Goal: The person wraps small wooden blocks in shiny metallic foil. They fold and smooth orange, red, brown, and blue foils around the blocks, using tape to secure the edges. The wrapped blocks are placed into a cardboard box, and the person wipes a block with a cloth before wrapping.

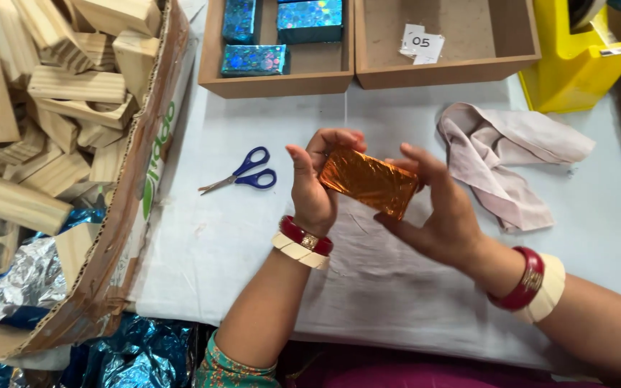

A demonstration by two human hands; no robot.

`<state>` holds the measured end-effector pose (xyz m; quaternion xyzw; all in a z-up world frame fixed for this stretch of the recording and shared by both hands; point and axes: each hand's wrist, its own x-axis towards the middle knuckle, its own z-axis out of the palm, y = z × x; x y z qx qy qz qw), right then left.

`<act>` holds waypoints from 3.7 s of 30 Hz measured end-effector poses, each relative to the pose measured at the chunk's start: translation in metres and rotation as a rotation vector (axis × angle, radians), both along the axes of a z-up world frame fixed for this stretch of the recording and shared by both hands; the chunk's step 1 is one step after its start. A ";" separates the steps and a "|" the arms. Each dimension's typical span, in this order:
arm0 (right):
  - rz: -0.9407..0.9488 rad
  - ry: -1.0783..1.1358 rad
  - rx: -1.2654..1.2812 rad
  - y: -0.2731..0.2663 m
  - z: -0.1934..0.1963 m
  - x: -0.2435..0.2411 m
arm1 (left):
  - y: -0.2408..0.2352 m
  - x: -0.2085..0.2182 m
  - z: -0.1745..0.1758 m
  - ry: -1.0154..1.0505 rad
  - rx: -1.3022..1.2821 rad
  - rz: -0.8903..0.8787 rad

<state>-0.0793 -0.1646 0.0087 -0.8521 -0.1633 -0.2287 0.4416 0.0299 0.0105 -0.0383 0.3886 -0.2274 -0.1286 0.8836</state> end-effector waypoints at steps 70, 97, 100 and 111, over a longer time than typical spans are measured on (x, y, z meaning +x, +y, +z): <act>-0.061 -0.113 -0.434 -0.030 0.064 0.113 | 0.000 0.040 -0.004 -0.772 1.695 0.450; -0.087 -0.127 -0.533 -0.039 0.050 0.307 | -0.002 0.037 -0.001 -0.726 1.550 0.571; -0.021 -0.134 -0.258 -0.034 0.038 0.335 | -0.005 0.035 0.001 -0.732 1.547 0.585; -0.197 0.034 -0.511 -0.035 0.025 0.370 | -0.001 0.033 0.004 -0.711 1.461 0.599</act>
